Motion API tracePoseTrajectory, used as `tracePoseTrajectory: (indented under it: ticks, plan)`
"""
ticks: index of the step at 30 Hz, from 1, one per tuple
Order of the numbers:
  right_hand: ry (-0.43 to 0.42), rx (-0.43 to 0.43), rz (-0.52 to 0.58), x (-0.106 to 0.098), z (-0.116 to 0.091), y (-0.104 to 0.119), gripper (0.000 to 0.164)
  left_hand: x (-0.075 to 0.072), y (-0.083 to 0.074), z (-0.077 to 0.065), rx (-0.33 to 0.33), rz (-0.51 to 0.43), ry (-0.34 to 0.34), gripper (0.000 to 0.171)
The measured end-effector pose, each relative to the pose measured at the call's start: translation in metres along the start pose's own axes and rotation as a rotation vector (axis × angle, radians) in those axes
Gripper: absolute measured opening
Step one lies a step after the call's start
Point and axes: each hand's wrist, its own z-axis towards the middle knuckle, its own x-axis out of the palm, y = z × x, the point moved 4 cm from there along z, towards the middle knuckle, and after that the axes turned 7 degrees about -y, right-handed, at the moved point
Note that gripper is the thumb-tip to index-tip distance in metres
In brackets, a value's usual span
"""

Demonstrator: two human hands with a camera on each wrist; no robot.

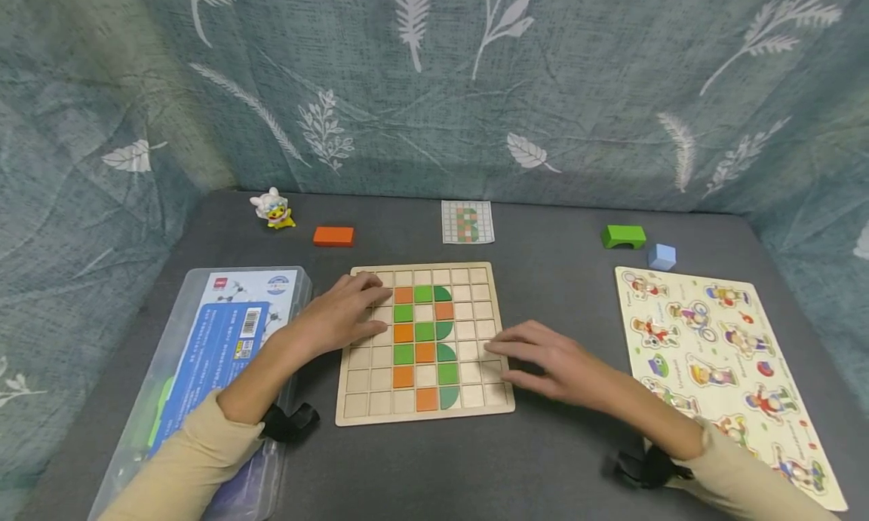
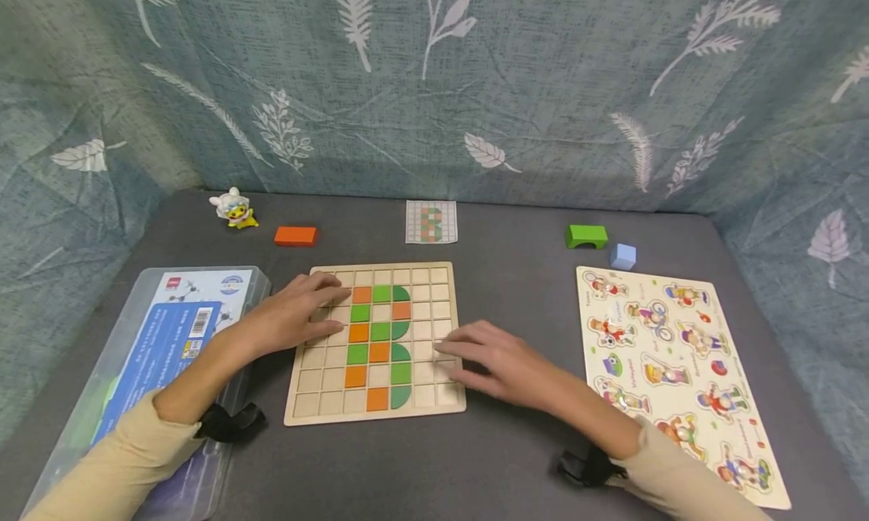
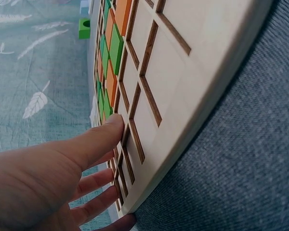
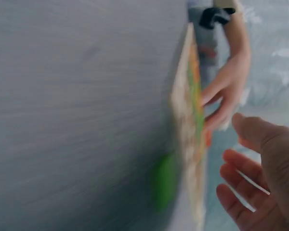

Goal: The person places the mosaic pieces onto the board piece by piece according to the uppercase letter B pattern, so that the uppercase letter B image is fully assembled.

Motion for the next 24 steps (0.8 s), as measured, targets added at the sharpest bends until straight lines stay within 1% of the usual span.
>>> tracePoseTrajectory:
  ticks: [2, 4, 6, 8, 11, 14, 19, 24]
  plan:
    - [0.012, 0.048, -0.018, -0.008, -0.027, -0.004, 0.043, -0.001, 0.0, -0.001, 0.005, -0.003, -0.002, 0.054]
    - [0.031, 0.083, -0.046, -0.014, -0.049, -0.006, 0.044, -0.001, 0.001, -0.001, 0.007, -0.004, -0.009, 0.054]
    - [0.044, 0.117, -0.065, -0.019, -0.065, -0.007, 0.045, -0.002, 0.002, -0.002, 0.011, -0.005, -0.017, 0.053]
    - [0.042, 0.139, -0.077, -0.021, -0.075, -0.007, 0.046, -0.002, 0.003, -0.003, 0.018, -0.001, -0.027, 0.052]
    - [0.017, 0.141, -0.073, -0.023, -0.082, -0.006, 0.047, -0.001, 0.003, -0.003, 0.02, -0.005, -0.03, 0.052]
    - [0.001, 0.111, -0.076, -0.022, -0.084, -0.006, 0.046, -0.001, 0.002, -0.004, 0.028, -0.007, -0.028, 0.052]
    - [-0.022, 0.05, -0.095, -0.017, -0.083, -0.006, 0.036, -0.001, 0.001, -0.002, 0.023, -0.014, -0.019, 0.052]
    - [-0.048, 0.044, -0.124, -0.014, -0.08, -0.007, 0.024, -0.001, 0.002, -0.001, 0.016, -0.002, -0.01, 0.052]
